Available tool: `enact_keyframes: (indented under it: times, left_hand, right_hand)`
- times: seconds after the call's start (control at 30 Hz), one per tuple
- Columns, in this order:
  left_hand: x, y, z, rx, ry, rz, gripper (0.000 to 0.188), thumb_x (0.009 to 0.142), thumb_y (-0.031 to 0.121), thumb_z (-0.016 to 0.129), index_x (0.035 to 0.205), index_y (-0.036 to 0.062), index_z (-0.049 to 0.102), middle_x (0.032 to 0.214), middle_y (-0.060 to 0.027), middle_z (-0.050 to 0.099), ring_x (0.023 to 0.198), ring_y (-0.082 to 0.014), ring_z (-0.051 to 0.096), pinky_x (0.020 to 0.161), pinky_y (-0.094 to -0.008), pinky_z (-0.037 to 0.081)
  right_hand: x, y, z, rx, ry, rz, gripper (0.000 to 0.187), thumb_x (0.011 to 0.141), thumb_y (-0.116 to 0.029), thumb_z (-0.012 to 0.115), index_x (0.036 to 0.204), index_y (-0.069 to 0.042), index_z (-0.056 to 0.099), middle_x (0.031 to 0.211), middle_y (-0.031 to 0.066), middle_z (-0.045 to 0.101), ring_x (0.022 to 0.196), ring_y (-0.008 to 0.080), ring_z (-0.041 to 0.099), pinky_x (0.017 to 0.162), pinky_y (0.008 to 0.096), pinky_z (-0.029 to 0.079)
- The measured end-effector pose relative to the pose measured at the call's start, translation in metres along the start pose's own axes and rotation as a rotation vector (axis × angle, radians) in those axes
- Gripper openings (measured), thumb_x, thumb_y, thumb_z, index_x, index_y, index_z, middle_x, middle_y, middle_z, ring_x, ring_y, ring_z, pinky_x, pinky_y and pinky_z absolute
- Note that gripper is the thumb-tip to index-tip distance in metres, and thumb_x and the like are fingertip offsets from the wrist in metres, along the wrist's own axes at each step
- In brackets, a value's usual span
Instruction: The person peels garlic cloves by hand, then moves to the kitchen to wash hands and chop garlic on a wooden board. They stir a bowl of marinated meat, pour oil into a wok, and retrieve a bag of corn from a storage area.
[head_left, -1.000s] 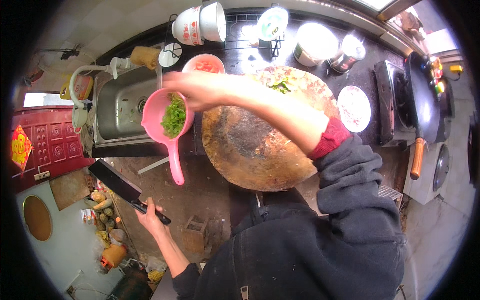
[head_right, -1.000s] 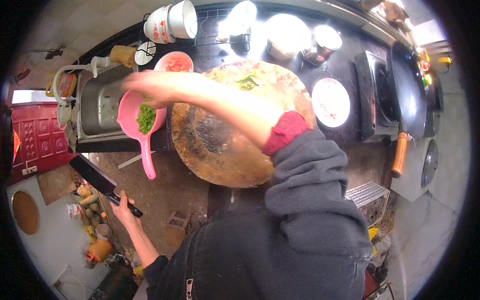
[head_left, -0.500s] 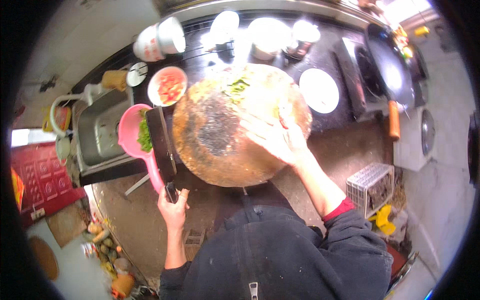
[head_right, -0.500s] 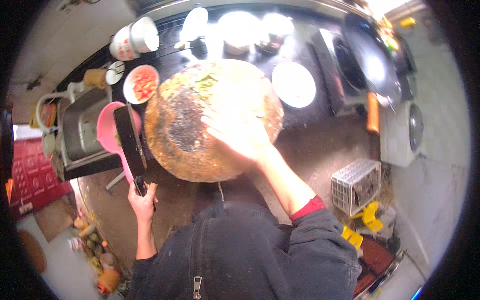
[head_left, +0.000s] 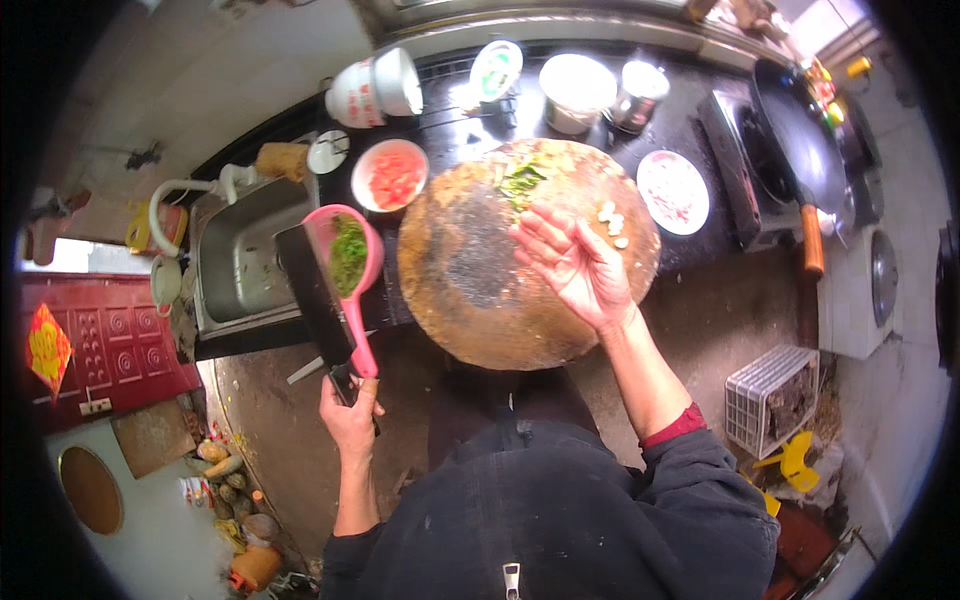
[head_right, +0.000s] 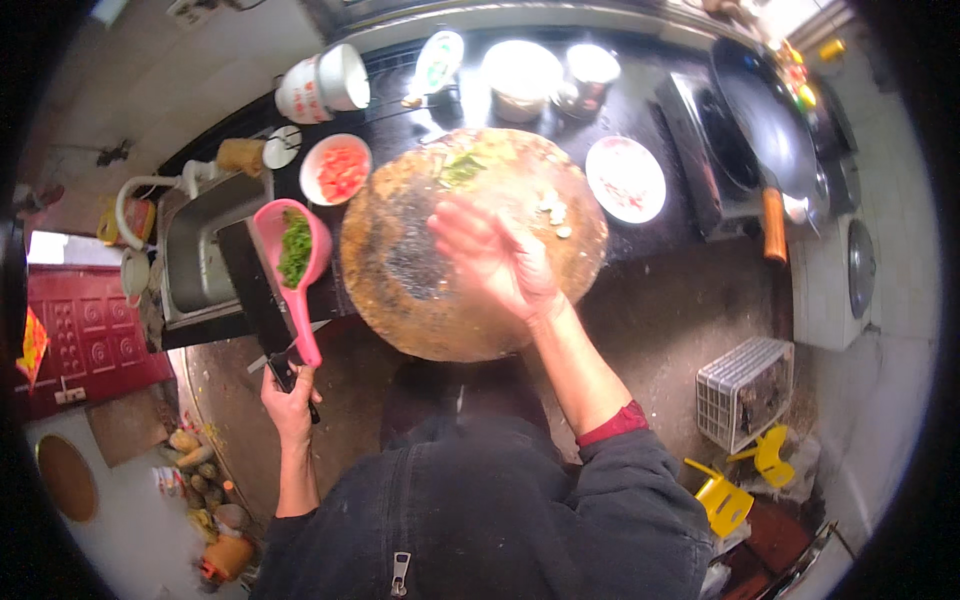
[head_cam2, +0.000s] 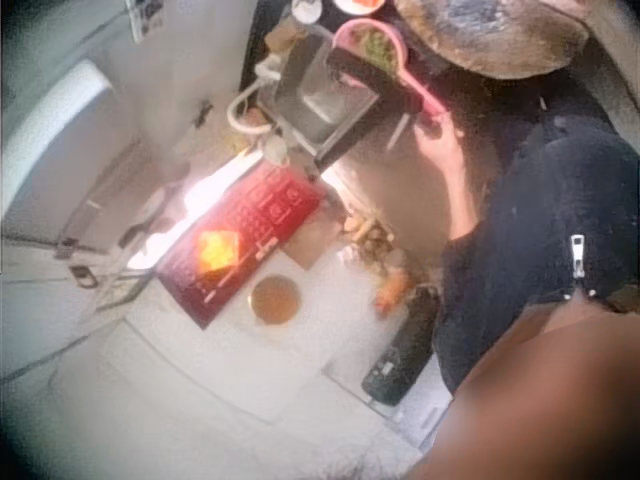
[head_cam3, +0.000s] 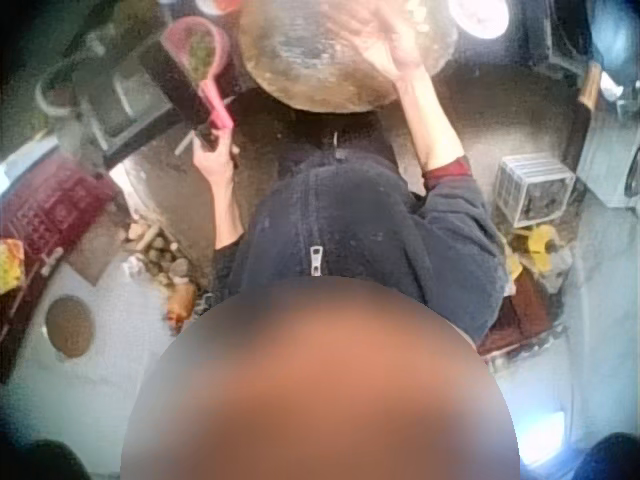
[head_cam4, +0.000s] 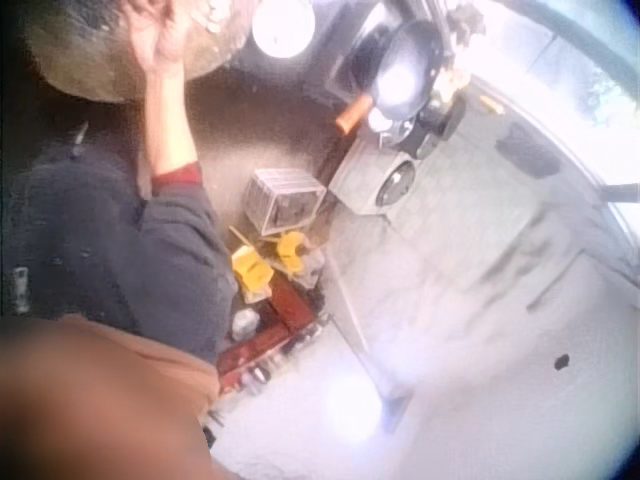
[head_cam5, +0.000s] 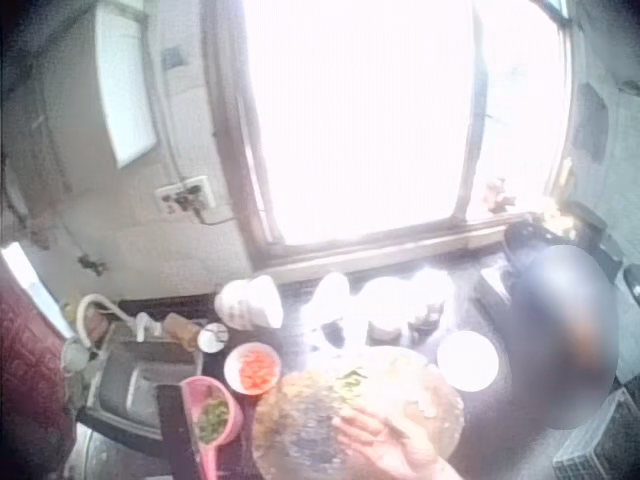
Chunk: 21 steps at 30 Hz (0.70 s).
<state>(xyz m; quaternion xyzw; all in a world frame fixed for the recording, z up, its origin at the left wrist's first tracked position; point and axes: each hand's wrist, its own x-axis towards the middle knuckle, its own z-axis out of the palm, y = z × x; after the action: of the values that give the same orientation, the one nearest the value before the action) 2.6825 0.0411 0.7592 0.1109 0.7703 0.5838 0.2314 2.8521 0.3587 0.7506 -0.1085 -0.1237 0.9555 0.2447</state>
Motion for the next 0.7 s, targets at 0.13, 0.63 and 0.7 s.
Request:
enact_keyframes:
  times: [0.13,0.63,0.7]
  left_hand:
    - [0.024,-0.017,-0.063,-0.052,0.219,0.003,0.021,0.085,0.001,0.07,0.091,0.0056,0.05,0.073,-0.0023,0.056,0.048,-0.0088,0.052,0.046,-0.0236,0.044]
    - [0.072,-0.065,-0.336,0.026,0.555,-0.253,0.022,0.086,-0.002,0.066,0.091,0.0057,0.045,0.064,-0.0022,0.05,0.046,-0.0099,0.048,0.043,-0.0262,0.04]
    - [0.075,-0.067,-0.344,0.012,0.552,-0.271,0.022,0.087,-0.001,0.066,0.091,0.0057,0.045,0.066,-0.0022,0.051,0.047,-0.0093,0.048,0.043,-0.0263,0.039]
  right_hand:
    - [0.064,0.055,0.039,-0.37,-0.042,0.004,0.041,0.102,-0.027,0.05,0.127,0.006,0.053,0.109,0.018,0.068,0.103,0.0287,0.067,0.096,0.0397,0.052]
    - [0.363,0.435,0.081,-0.975,0.342,0.388,0.047,0.093,-0.051,0.058,0.086,-0.005,0.065,0.068,0.004,0.057,0.062,0.0163,0.053,0.051,0.0353,0.043]
    - [0.387,0.451,0.063,-0.782,0.363,0.365,0.044,0.094,-0.049,0.058,0.086,-0.006,0.065,0.069,0.0046,0.059,0.062,0.0183,0.056,0.053,0.0364,0.044]
